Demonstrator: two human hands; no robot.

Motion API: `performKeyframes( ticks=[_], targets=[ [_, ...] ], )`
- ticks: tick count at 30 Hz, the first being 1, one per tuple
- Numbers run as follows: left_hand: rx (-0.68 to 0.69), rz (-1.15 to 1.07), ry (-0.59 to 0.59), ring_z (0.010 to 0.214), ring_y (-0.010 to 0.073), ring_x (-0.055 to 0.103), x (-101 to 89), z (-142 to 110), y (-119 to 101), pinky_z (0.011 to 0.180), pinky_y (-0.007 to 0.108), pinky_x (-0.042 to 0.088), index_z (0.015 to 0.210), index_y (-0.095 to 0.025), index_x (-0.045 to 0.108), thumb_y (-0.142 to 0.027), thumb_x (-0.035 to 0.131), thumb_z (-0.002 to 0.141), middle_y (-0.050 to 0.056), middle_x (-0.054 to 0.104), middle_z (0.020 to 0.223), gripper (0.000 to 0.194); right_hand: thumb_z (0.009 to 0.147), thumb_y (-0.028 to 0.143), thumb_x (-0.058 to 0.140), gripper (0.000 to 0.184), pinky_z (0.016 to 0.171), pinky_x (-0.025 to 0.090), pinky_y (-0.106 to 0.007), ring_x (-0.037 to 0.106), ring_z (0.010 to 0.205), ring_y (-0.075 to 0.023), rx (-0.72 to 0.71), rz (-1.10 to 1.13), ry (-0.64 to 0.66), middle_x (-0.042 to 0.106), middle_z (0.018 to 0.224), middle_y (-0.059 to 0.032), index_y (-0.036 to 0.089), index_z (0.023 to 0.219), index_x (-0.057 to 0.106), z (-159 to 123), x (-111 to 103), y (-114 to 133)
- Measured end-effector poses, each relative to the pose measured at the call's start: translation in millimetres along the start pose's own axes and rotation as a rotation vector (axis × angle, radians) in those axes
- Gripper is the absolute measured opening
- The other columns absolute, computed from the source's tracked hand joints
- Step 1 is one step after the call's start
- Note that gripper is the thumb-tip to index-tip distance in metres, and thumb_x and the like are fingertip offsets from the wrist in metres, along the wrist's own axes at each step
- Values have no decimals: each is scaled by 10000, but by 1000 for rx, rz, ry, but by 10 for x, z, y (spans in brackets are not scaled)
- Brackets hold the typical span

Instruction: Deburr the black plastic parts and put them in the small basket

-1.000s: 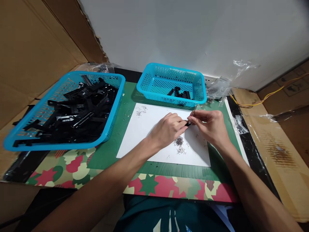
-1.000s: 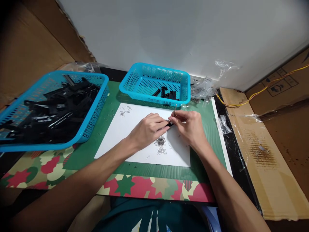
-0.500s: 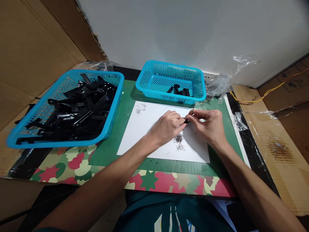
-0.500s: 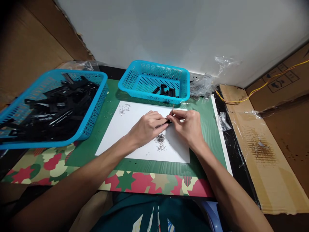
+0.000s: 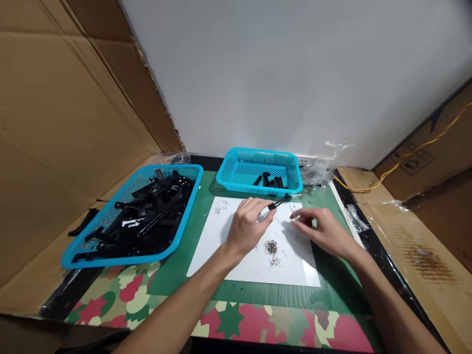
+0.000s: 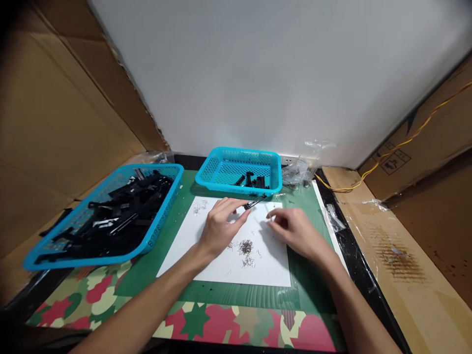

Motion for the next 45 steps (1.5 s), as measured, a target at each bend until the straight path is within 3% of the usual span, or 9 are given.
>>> performKeyframes(
  ticks=[2,9,14,19,22,27,32,38,45],
  targets=[
    [-55,67,-56,966,239,721,-93,65,65,856,412,526,1157,-186,733,-239,709,987,66,795,1073,179,1004,296,597,213,659,445,-292,638,691,-178,-32,-65,89,732,806,-40,193,1085,765,-38,126,54],
    [-123,358,4,1092,275,671,-235,512,244,959,446,480,1184,-213,754,-226,689,993,73,775,1194,202,979,166,533,287,736,445,-305,679,858,-240,-162,-270,28,746,881,-94,185,1169,748,-25,339,201],
    [-253,428,176,1100,315,643,-70,795,424,1008,487,449,1139,-173,782,-234,679,974,119,782,1153,203,988,198,506,385,708,450,-301,693,772,-224,-50,-161,-83,763,878,-84,152,1316,702,11,78,-15],
    [-290,353,333,1058,302,675,-1,817,430,1014,479,450,1016,-200,814,-316,546,1041,111,805,1090,294,992,260,526,359,672,414,-300,670,710,-227,62,-251,-113,732,782,-55,161,1271,728,-46,-220,-345],
    [-299,316,294,1034,277,694,-283,798,398,977,417,481,965,-220,814,-344,497,1046,83,813,1086,349,995,250,507,286,652,374,-303,671,738,-234,126,-379,-107,741,832,-74,185,1136,748,-108,-317,-485],
    [-468,498,216,918,279,729,-1220,680,647,828,351,520,1054,-220,822,-373,553,957,81,817,1025,324,998,250,452,208,675,383,-308,641,737,-228,86,-331,-155,722,885,-76,203,1101,626,-158,-324,-489],
    [-663,708,426,860,308,722,-1936,246,1084,724,353,498,909,-218,811,-386,571,889,89,804,931,293,977,211,408,174,675,390,-300,593,722,-209,-25,-198,79,691,848,-56,223,963,581,-184,-61,-294],
    [-647,569,667,996,305,721,-1902,-217,1227,806,347,506,1035,-238,785,-516,574,908,86,799,1097,371,927,214,493,191,614,310,-306,542,612,-195,19,-201,214,619,667,-2,218,997,671,-246,57,-194],
    [-595,570,591,986,315,705,-1892,-231,1228,818,351,504,1094,-216,759,-472,578,884,126,790,1080,377,966,348,488,256,614,361,-314,577,622,-209,12,-188,83,661,691,-24,218,1005,705,-213,-120,-253]
  ],
)
Point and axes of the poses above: each hand's wrist, its own z-axis towards the middle knuckle, its own x-axis out of the palm, y = z × x, the point moved 6 cm from there along z, towards the middle knuckle
